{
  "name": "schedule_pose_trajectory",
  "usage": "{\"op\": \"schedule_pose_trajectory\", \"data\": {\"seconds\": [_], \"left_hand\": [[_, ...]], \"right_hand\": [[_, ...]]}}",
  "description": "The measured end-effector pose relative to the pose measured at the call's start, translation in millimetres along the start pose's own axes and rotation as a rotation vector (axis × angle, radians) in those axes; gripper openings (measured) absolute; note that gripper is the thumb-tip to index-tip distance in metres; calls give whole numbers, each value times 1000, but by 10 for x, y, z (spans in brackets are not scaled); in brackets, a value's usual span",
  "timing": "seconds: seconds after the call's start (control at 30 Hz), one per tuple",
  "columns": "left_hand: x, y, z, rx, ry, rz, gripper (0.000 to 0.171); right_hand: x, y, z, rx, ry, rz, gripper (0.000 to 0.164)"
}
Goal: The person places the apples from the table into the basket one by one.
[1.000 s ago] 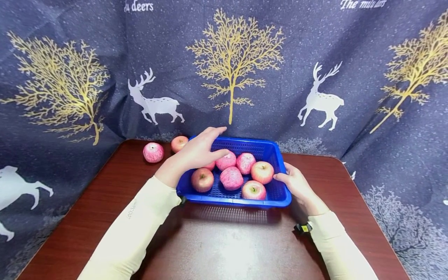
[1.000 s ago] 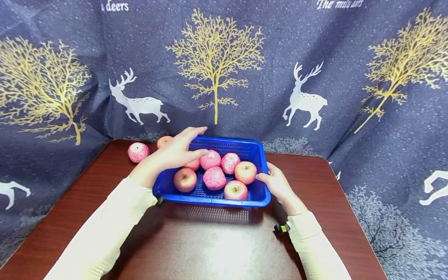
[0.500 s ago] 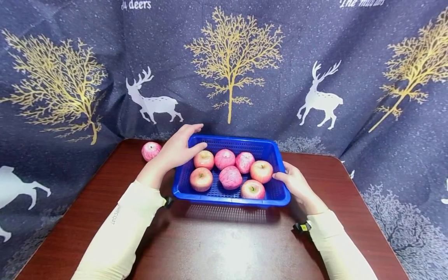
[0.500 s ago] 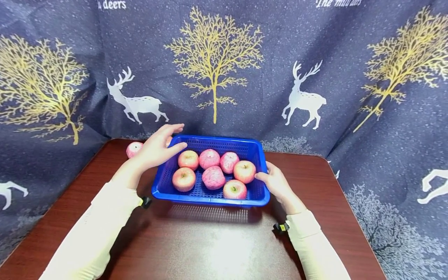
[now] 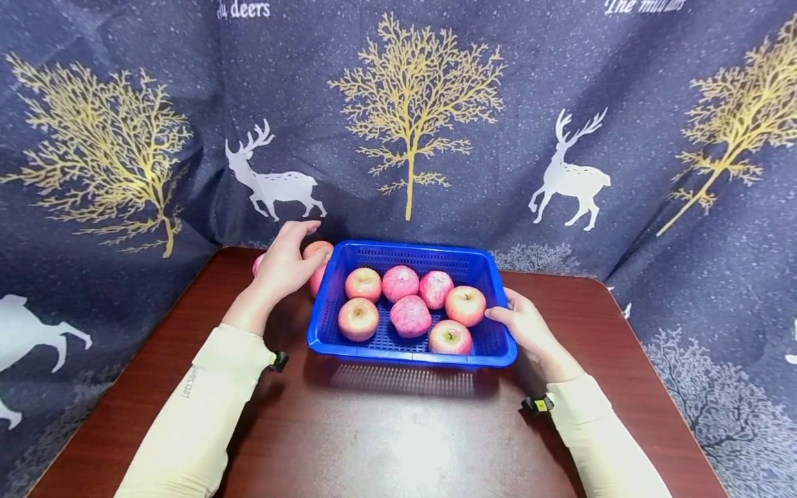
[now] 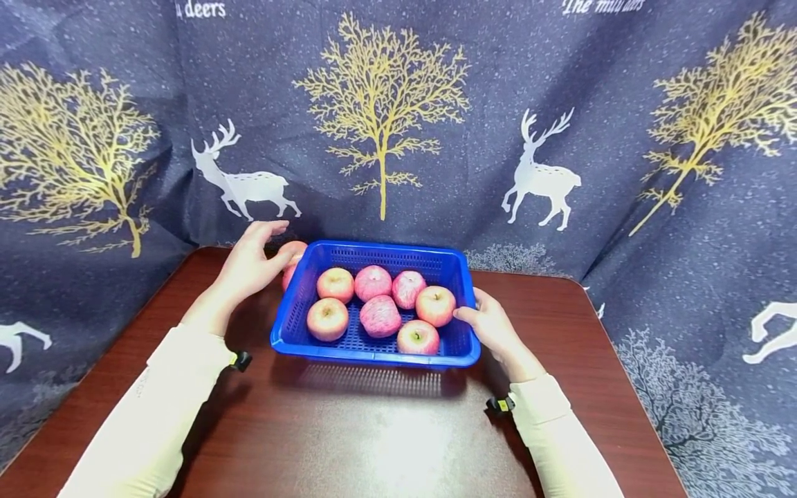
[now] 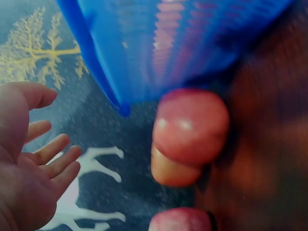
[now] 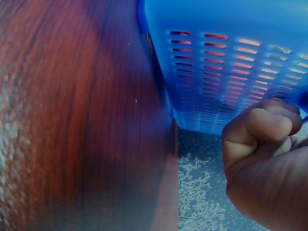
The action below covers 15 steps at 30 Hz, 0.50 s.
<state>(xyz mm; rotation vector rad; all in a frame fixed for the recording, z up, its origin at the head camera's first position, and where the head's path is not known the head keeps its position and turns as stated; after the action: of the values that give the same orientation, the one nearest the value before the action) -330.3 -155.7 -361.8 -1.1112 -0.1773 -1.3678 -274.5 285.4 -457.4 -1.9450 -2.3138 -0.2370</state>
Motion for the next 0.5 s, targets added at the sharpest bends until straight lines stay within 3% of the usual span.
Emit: {"op": "schedule_pose_trajectory", "data": {"seconds": [0.27, 0.5], "left_hand": [[92, 11, -318, 28, -125, 44, 51], [168, 24, -507, 51, -203, 79, 45]], "right_hand": [[2, 15, -12, -6, -4, -5, 52], [10, 6, -12, -7, 13, 1, 53]]}}
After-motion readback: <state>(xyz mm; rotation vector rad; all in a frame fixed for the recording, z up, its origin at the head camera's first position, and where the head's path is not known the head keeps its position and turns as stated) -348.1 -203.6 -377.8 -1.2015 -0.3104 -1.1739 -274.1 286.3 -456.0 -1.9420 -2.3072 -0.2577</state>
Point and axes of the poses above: each hand's wrist, its own y-axis away from the middle knuckle, its own x-axis out of the back of the hand, z = x × y, the point moved 5 cm from there along -y, towards the middle knuckle
